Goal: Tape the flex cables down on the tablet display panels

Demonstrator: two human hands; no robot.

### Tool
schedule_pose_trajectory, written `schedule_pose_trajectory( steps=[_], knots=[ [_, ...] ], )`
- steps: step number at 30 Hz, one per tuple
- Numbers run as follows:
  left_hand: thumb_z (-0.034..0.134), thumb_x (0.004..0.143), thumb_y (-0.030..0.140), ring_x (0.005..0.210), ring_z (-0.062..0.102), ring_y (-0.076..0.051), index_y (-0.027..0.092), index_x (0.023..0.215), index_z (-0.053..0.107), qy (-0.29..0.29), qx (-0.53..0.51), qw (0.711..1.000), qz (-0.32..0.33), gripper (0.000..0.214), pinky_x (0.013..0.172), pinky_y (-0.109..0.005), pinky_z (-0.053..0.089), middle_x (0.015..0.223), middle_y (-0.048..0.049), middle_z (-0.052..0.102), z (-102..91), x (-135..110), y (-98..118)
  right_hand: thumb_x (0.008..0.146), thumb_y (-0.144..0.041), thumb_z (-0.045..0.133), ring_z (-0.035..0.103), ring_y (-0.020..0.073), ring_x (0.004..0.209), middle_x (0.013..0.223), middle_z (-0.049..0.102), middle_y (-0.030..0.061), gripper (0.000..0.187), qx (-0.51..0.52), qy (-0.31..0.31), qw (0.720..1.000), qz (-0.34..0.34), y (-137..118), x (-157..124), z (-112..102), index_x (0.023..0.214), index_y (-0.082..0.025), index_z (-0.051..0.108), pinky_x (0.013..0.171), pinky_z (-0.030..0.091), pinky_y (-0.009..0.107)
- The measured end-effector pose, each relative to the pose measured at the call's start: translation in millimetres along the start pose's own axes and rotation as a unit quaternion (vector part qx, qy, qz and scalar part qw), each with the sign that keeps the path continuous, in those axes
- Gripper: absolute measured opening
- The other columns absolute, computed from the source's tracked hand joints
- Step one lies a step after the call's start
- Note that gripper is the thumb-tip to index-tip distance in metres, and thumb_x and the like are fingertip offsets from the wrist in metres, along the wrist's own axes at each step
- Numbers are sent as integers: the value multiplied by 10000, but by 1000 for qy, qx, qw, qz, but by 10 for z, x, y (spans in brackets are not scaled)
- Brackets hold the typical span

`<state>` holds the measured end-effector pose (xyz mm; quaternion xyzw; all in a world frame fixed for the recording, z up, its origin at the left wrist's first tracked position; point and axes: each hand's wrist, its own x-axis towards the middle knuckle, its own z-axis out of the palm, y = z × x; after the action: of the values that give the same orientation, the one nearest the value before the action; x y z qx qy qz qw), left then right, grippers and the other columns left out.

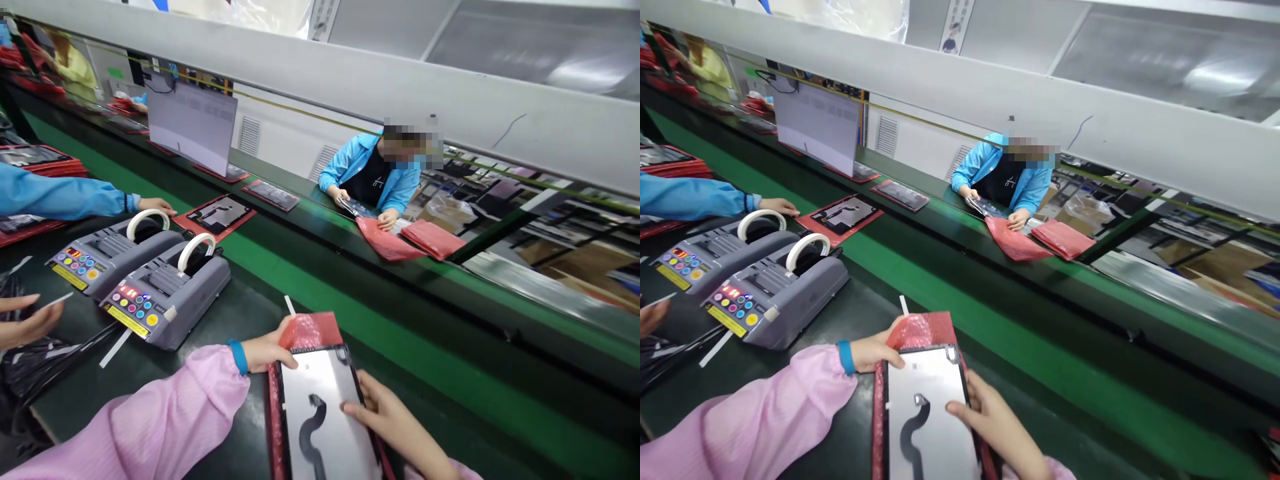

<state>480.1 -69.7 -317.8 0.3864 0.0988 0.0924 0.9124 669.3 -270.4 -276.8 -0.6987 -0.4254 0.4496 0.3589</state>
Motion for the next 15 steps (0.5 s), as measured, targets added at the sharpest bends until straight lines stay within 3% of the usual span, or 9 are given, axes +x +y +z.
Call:
schedule_pose_trajectory(
  steps=[1, 3, 5, 7, 10, 15],
  knots=[
    [754, 560, -22, 1057, 647, -229, 312, 1382, 393, -23, 10, 1000, -16, 958, 852, -324, 509, 1179, -33, 654, -3, -3, -15, 766, -474, 742, 652, 282, 1108, 1180, 690, 105, 545, 43, -29, 999, 1, 40, -62, 66, 1225, -224, 585, 966, 522, 446],
    [808, 660, 94, 1097, 638, -221, 277, 1351, 432, -26, 15, 1000, -9, 807, 921, -337, 490, 1234, -58, 632, -12, 14, -52, 775, -464, 743, 623, 280, 1171, 1271, 655, 111, 600, 96, -27, 995, 6, 103, -177, 154, 1300, -240, 560, 1033, 475, 467],
    [793, 763, 242, 1088, 642, -209, 240, 1312, 453, 14, 14, 1000, 23, 646, 961, -346, 475, 1252, -88, 621, -33, 56, -87, 786, -475, 733, 627, 282, 1164, 1297, 643, 115, 591, 128, 9, 992, 14, 142, -258, 167, 1306, -251, 564, 1036, 469, 484],
    [778, 791, 326, 1026, 662, -200, 231, 1317, 419, 64, 28, 996, 57, 643, 965, -369, 477, 1242, -109, 618, -70, 106, -103, 792, -485, 726, 639, 284, 1144, 1298, 645, 115, 584, 152, 37, 987, 23, 146, -299, 125, 1306, -258, 565, 1020, 481, 488],
    [820, 740, 281, 1039, 662, -204, 258, 1336, 362, 128, 70, 981, 128, 752, 996, -411, 465, 1297, -129, 564, -131, 160, -79, 775, -521, 731, 665, 295, 1090, 1259, 669, 125, 587, 160, 75, 984, 23, 78, -311, 32, 1274, -244, 589, 966, 522, 475],
    [791, 704, 126, 1334, 485, -250, 282, 1298, 395, 199, 109, 952, 204, 731, 1132, -439, 330, 1401, -122, 458, -152, 181, -27, 780, -526, 726, 694, 277, 997, 1237, 680, 120, 604, 151, 108, 982, 38, -29, -296, -31, 1287, -239, 568, 870, 565, 434]
  ],
)
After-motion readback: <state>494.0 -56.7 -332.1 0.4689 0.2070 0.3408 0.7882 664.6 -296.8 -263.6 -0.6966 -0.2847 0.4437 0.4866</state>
